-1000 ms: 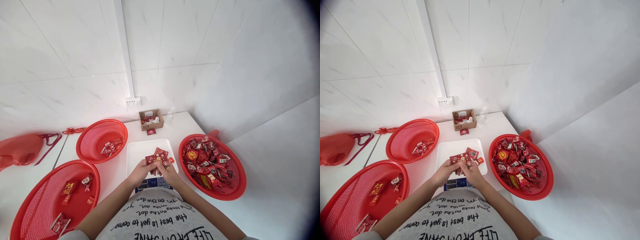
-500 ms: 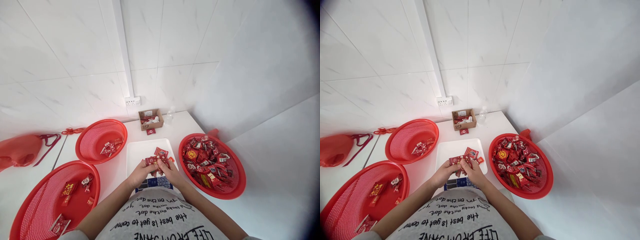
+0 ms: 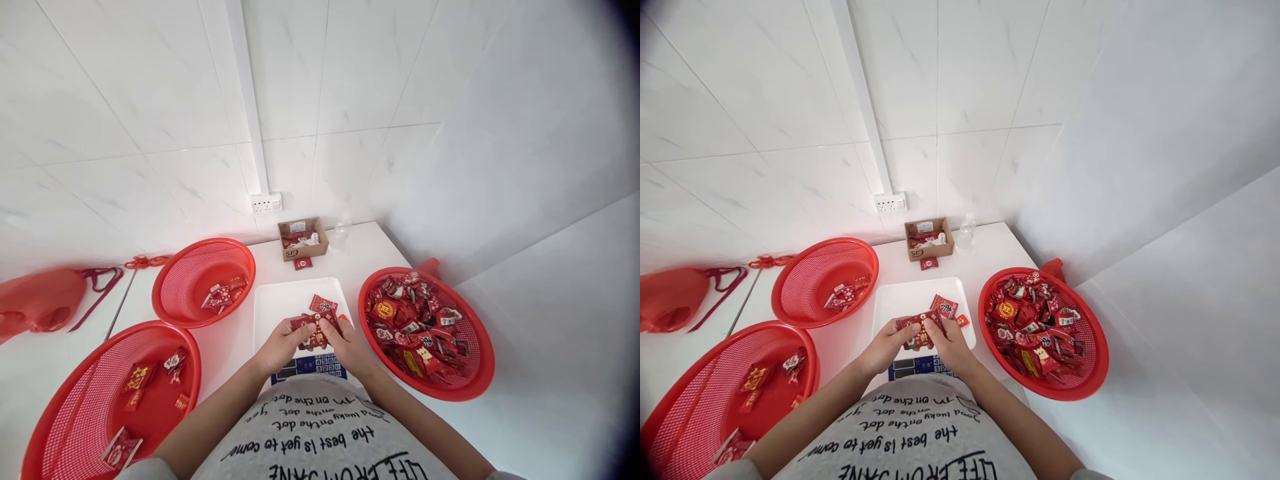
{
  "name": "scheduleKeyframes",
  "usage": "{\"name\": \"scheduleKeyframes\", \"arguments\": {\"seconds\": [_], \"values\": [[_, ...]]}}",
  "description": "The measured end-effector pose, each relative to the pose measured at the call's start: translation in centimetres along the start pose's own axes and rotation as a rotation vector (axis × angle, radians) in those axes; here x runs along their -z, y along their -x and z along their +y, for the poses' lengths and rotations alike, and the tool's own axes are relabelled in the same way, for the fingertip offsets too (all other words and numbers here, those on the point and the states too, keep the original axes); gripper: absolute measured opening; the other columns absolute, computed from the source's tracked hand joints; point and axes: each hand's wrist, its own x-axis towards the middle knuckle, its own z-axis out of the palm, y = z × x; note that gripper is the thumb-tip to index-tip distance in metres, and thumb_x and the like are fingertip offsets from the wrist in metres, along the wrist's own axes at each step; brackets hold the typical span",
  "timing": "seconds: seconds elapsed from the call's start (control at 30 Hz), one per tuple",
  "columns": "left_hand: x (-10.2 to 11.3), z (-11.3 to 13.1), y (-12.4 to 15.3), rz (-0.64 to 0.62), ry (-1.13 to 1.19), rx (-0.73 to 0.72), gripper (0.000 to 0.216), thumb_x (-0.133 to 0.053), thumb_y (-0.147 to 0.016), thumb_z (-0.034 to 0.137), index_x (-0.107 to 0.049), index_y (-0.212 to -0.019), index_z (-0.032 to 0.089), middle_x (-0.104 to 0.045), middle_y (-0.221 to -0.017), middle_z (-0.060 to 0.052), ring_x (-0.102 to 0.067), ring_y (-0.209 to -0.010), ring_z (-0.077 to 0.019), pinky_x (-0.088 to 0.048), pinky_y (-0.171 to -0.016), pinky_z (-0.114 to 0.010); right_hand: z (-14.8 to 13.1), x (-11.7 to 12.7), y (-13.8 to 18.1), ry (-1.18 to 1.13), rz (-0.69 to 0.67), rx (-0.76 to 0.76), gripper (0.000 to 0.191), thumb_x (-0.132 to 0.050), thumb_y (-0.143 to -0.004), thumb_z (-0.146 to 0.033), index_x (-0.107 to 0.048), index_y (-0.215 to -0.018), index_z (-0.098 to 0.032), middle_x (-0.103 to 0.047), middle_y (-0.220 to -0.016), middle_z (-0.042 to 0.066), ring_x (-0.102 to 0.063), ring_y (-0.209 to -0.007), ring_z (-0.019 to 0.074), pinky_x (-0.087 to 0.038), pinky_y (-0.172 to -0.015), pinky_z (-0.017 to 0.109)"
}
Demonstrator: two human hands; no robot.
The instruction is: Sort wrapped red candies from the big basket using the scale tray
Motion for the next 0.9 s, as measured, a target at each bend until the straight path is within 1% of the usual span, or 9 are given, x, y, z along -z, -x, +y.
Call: {"name": "scheduleKeyframes", "arguments": {"seconds": [0.1, 0.17, 0.33, 0.43, 0.5, 0.57, 0.67, 0.73, 0.9], "values": [[0.3, 0.2, 0.2, -0.004, -0.004, -0.01, 0.031, -0.051, -0.08, 0.041, -0.056, -0.069, 0.012, -0.051, -0.058, 0.002, -0.041, -0.051, -0.0075, -0.031, -0.05, -0.02, 0.0, 0.7, 0.0, -0.066, -0.1, 0.021, 0.041, -0.043, -0.081, -0.053, -0.06, -0.078, -0.016, -0.06, -0.065, 0.003, -0.055, -0.06, 0.0157, -0.046, -0.058, 0.028], [0.4, 0.4, 0.2, -0.019, -0.004, -0.021, 0.031, -0.052, -0.08, 0.04, -0.054, -0.065, 0.012, -0.047, -0.055, 0.003, -0.038, -0.049, -0.0067, -0.029, -0.049, -0.02, 0.0, 1.1, 0.0, -0.081, -0.119, 0.033, 0.041, -0.043, -0.081, -0.053, -0.061, -0.08, -0.016, -0.06, -0.066, 0.003, -0.055, -0.06, 0.0153, -0.045, -0.057, 0.028], [0.1, 0.6, 0.3, -0.095, -0.004, -0.013, 0.032, -0.053, -0.078, 0.041, -0.052, -0.064, 0.012, -0.047, -0.057, 0.003, -0.038, -0.051, -0.007, -0.029, -0.051, -0.021, -0.5, 1.4, -0.1, -0.026, -0.109, 0.016, 0.038, -0.048, -0.078, -0.052, -0.056, -0.067, -0.017, -0.054, -0.061, 0.0, -0.05, -0.057, 0.0127, -0.041, -0.054, 0.025], [-0.1, 0.4, 0.3, -0.098, -0.018, -0.008, 0.035, -0.052, -0.078, 0.045, -0.053, -0.064, 0.013, -0.048, -0.057, 0.002, -0.04, -0.052, -0.0079, -0.031, -0.052, -0.021, -0.7, 1.4, -0.3, -0.023, -0.099, -0.017, 0.037, -0.048, -0.078, -0.051, -0.053, -0.063, -0.018, -0.052, -0.056, -0.002, -0.049, -0.053, 0.0124, -0.04, -0.052, 0.024], [-0.2, 0.3, 0.2, -0.086, -0.025, -0.009, 0.036, -0.051, -0.078, 0.046, -0.054, -0.065, 0.013, -0.048, -0.059, 0.002, -0.041, -0.053, -0.0082, -0.033, -0.054, -0.022, -0.7, 1.5, -0.4, -0.005, -0.095, -0.024, 0.034, -0.047, -0.08, -0.049, -0.054, -0.065, -0.019, -0.053, -0.056, -0.002, -0.05, -0.053, 0.0127, -0.04, -0.052, 0.025], [-0.3, 0.3, 0.2, -0.056, -0.028, -0.023, 0.034, -0.051, -0.078, 0.045, -0.055, -0.069, 0.013, -0.049, -0.062, 0.002, -0.042, -0.056, -0.0087, -0.034, -0.056, -0.022, -0.6, 1.6, -0.5, 0.074, -0.075, 0.004, 0.033, -0.046, -0.081, -0.046, -0.054, -0.065, -0.018, -0.053, -0.056, -0.002, -0.05, -0.054, 0.013, -0.04, -0.052, 0.025], [-0.2, 0.1, 0.1, 0.034, -0.017, -0.052, 0.03, -0.052, -0.079, 0.043, -0.054, -0.073, 0.014, -0.05, -0.064, 0.002, -0.044, -0.06, -0.0096, -0.036, -0.059, -0.022, -0.6, 1.6, -0.5, 0.229, -0.022, 0.071, 0.033, -0.043, -0.083, -0.042, -0.054, -0.065, -0.017, -0.053, -0.058, -0.001, -0.05, -0.057, 0.0132, -0.039, -0.053, 0.024], [-0.2, -0.1, 0.0, 0.072, -0.01, -0.057, 0.028, -0.053, -0.079, 0.041, -0.052, -0.072, 0.014, -0.05, -0.064, 0.002, -0.045, -0.061, -0.0102, -0.038, -0.06, -0.023, -0.6, 1.5, -0.5, 0.283, -0.005, 0.096, 0.033, -0.041, -0.084, -0.041, -0.053, -0.066, -0.017, -0.052, -0.058, 0.0, -0.049, -0.057, 0.0133, -0.039, -0.052, 0.024], [-0.1, -0.1, 0.0, 0.084, -0.029, -0.078, 0.03, -0.054, -0.077, 0.043, -0.051, -0.067, 0.015, -0.048, -0.061, 0.002, -0.045, -0.059, -0.0106, -0.039, -0.059, -0.024, -0.6, 0.9, -0.4, 0.371, 0.055, 0.173, 0.032, -0.039, -0.085, -0.037, -0.047, -0.06, -0.018, -0.049, -0.057, -0.001, -0.047, -0.055, 0.013, -0.037, -0.051, 0.024]]}}
